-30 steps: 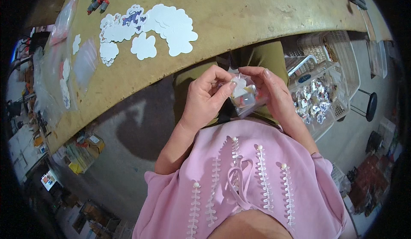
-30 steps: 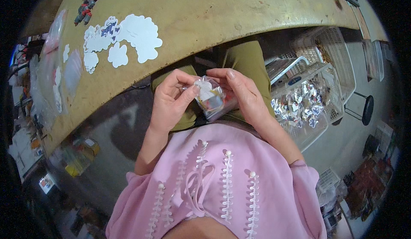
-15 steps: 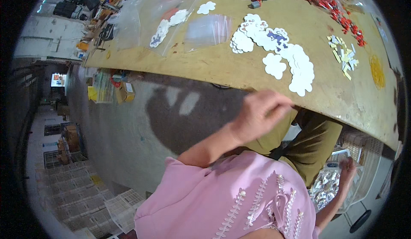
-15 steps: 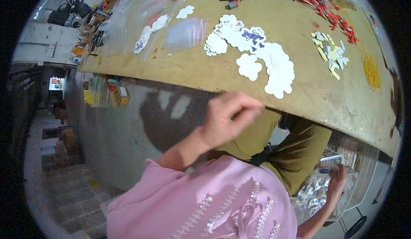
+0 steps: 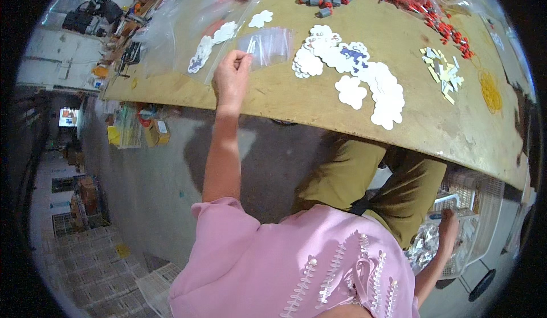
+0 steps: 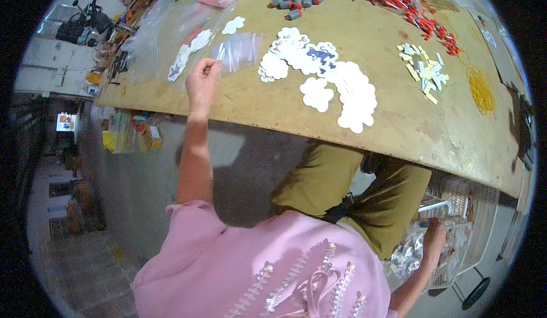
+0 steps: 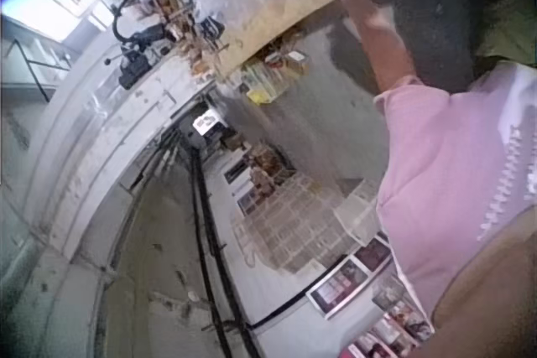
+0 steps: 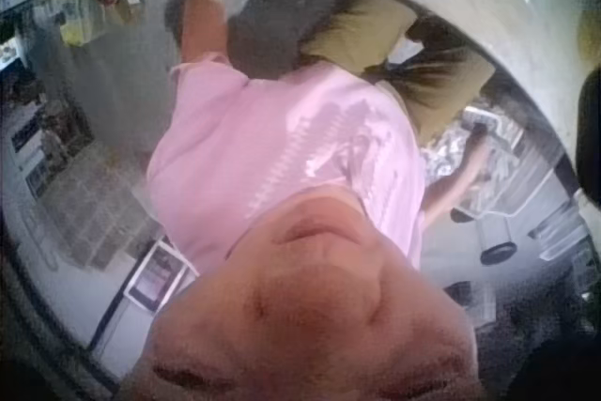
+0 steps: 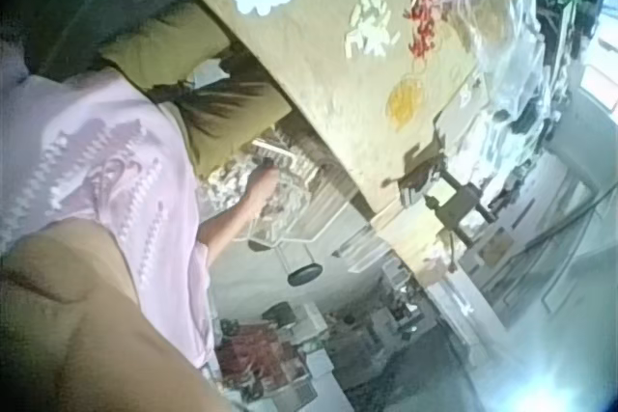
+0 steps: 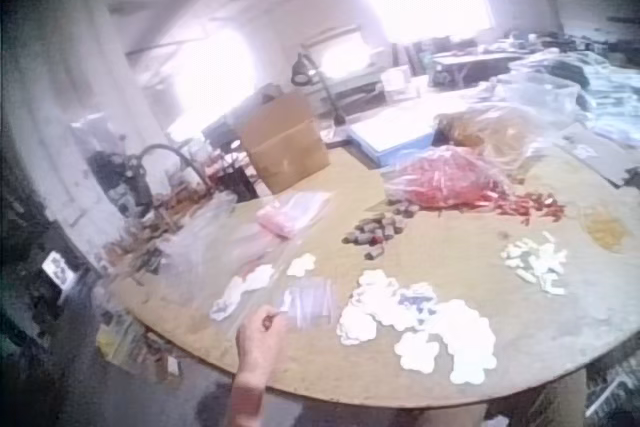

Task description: The person assembles small craft kits by placing white cutouts, red and yellow components, and rubber bands into clear plastic bags. They handle each item individually, arrange them inside the bags, and seal the bags on a cluttered workbench.

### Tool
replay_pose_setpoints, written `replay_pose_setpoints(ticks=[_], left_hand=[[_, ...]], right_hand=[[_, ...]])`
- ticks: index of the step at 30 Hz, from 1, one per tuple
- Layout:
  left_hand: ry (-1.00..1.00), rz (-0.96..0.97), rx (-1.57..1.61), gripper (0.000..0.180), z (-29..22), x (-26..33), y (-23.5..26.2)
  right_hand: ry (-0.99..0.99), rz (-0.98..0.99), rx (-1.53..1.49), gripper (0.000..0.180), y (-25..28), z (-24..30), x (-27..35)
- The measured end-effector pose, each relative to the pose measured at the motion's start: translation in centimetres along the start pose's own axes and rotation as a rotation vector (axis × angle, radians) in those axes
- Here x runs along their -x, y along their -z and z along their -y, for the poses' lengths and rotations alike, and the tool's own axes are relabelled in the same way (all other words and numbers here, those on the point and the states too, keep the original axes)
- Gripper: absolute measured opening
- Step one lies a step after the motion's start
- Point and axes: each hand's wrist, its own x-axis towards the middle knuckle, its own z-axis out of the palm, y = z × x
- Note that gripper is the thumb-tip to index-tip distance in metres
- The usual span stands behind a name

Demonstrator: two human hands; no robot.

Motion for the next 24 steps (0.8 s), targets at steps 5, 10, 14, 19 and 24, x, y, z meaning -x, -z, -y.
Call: replay_pose_setpoints(ticks=[5,10,14,19,24], left_hand=[[-0.139,-0.16,0.057,0.016,-2.6,1.4,0.5],[-0.614,0.067,0.018,0.005,-11.9,9.7,2.1],[-0.826,0.489,0.263,0.013,-17.6,14.9,1.2],[-0.848,0.611,0.306,0.014,-18.2,16.5,-0.2],[-0.747,0.625,0.364,0.02,-18.0,17.3,-1.5]], right_hand=[[0.229,-0.221,-0.154,0.016,6.3,15.7,-1.6],[0.455,0.041,-0.785,0.016,8.8,27.6,0.4],[0.442,0.453,-1.395,0.013,8.8,32.0,0.9],[0.309,0.681,-1.293,0.015,9.4,30.4,1.2],[0.272,0.624,-1.31,0.014,8.5,29.7,2.1]])
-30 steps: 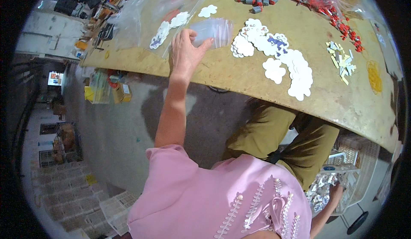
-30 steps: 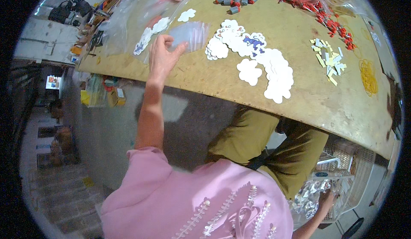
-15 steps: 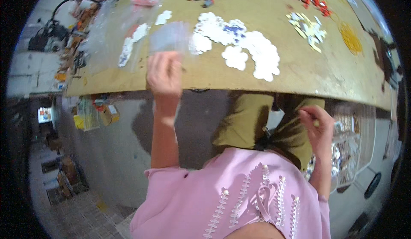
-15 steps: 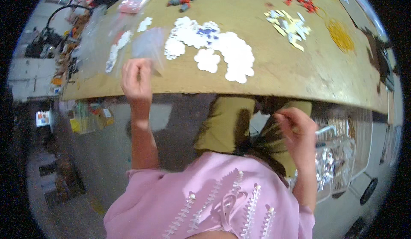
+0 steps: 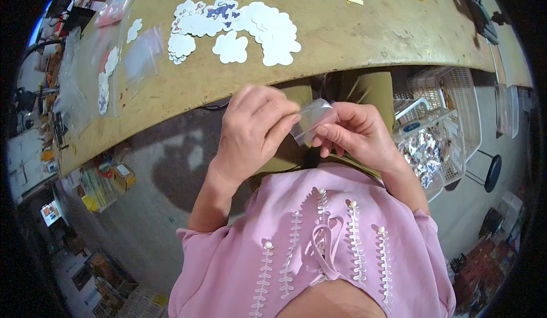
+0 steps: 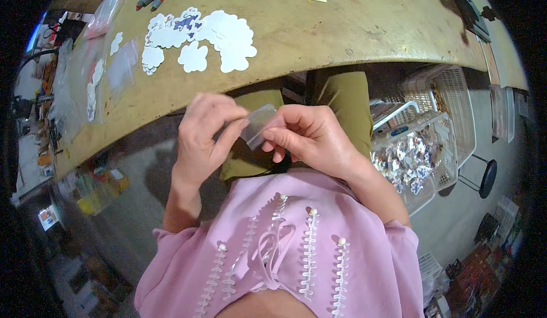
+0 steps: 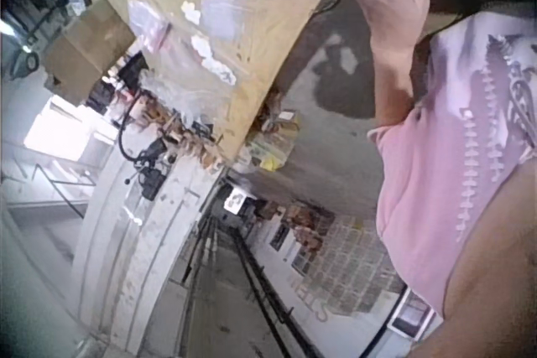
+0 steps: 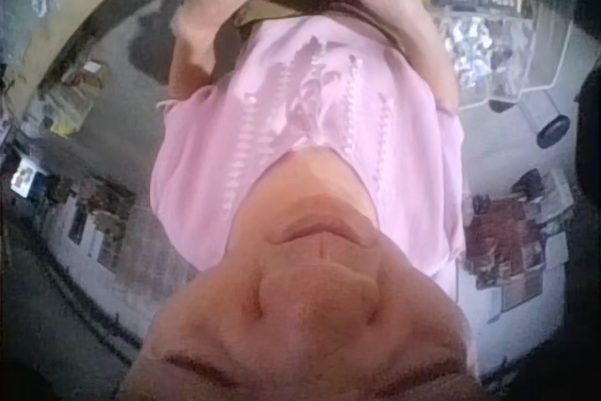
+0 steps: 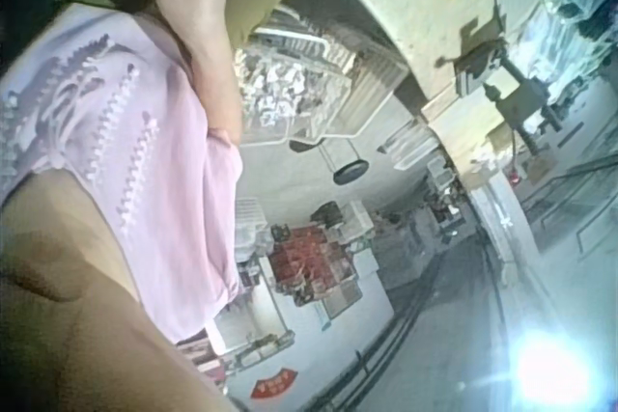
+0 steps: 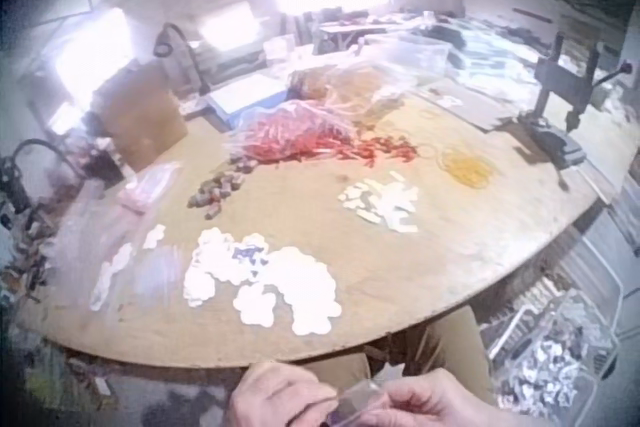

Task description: The person assembles small craft kits by placing white cutouts, red and yellow components, and rubber bands into clear plastic bags. They handle each item individually, arrange them inside the bags, and seal the bags on a cluttered workbench.

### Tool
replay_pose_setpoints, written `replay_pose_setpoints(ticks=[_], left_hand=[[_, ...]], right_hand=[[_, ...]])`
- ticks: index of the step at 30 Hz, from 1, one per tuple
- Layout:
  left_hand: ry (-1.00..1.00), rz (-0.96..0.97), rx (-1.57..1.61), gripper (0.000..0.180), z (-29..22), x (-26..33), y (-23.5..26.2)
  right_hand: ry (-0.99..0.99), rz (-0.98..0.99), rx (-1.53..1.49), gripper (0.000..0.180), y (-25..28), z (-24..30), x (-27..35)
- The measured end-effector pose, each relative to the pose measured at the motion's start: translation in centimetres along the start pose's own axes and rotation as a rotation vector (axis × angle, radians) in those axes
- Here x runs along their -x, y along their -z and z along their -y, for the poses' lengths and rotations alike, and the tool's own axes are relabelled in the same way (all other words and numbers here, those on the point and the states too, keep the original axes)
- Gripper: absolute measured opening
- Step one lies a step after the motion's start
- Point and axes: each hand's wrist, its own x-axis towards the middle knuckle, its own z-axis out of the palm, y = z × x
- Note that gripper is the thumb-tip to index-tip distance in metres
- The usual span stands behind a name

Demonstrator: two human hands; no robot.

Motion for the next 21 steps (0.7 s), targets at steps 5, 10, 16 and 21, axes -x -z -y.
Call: replay_pose_setpoints(ticks=[5,10,16,21], left_hand=[[0.187,0.008,0.341,0.032,-2.4,0.1,-1.8],[0.139,-0.068,0.17,0.016,-2.4,0.3,-3.5],[0.256,-0.059,0.072,0.009,-2.7,0.6,-4.4],[0.113,-0.078,-0.001,0.016,-1.7,0.3,-4.2]], right_hand=[[0.132,-0.141,-0.154,0.02,-0.3,-1.6,-0.3],[0.203,-0.292,-0.065,0.024,-1.2,-2.6,-0.6],[0.071,-0.26,0.07,0.027,-0.9,-2.4,-0.1],[0.06,-0.285,0.104,0.029,-0.9,-2.9,-0.1]])
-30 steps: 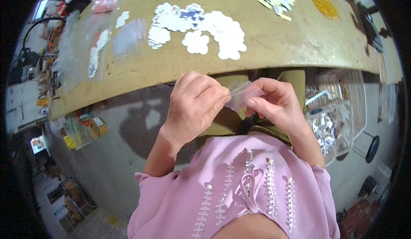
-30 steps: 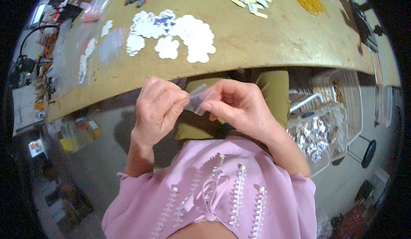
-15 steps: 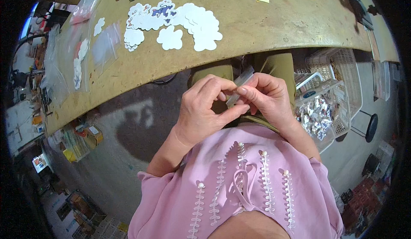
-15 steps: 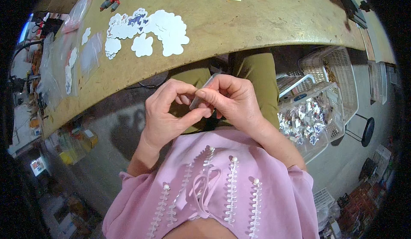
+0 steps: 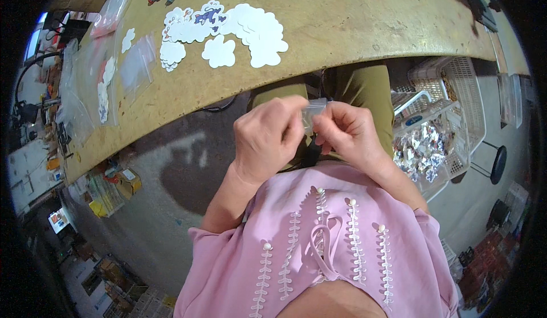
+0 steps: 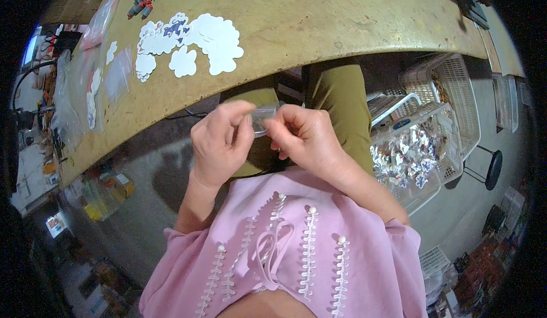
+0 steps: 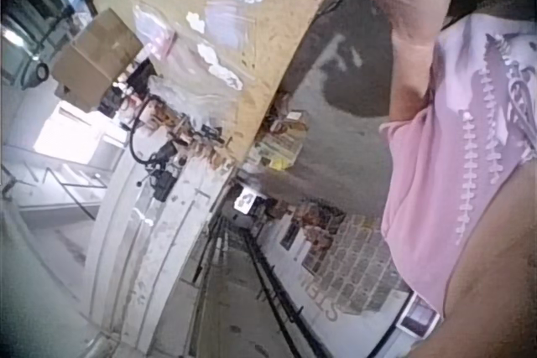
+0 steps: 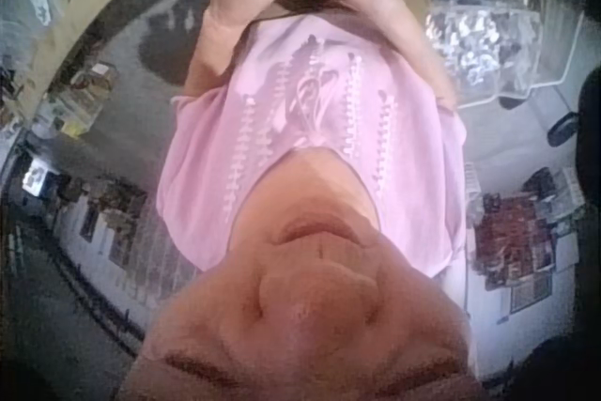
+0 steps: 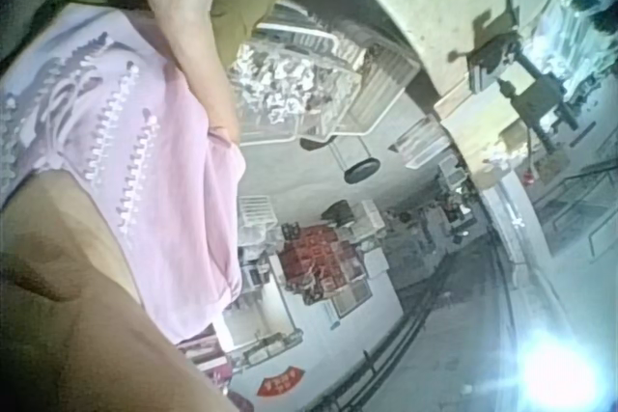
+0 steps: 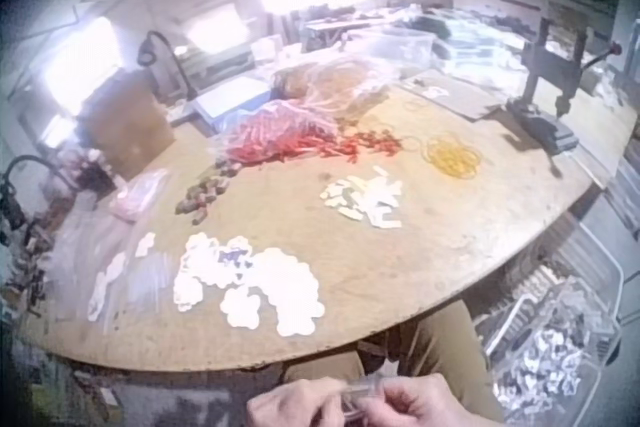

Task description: The person assembles small craft kits by placing white cutouts, red and yellow components, and rubber bands into clear plastic bags. They handle each item individually, arrange them inside the bags, and seal the bags on a cluttered workbench.

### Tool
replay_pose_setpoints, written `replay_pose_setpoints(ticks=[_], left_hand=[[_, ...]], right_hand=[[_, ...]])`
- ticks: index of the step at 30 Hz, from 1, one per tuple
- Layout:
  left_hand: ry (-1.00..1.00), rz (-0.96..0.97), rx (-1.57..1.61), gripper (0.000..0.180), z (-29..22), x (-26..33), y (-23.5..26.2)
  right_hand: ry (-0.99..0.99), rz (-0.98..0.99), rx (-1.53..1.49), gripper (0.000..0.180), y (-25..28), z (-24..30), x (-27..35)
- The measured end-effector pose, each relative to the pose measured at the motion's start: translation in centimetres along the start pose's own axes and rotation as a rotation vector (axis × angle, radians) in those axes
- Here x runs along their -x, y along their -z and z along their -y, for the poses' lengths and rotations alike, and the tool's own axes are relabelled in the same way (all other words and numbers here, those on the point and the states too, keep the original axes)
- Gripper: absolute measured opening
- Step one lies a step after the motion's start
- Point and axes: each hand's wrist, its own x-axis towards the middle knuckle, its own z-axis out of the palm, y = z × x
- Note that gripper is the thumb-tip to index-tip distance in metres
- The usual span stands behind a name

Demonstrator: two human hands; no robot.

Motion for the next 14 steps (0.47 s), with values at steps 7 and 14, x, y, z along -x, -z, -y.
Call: replay_pose_setpoints(ticks=[7,14], left_hand=[[-0.224,0.225,-0.056,0.013,0.5,0.3,1.2],[-0.275,0.278,0.12,0.011,0.4,0.8,3.4]], right_hand=[[-0.121,-0.002,-0.051,0.028,1.9,1.1,-0.1],[0.956,0.082,0.78,0.038,2.1,2.5,1.0]])
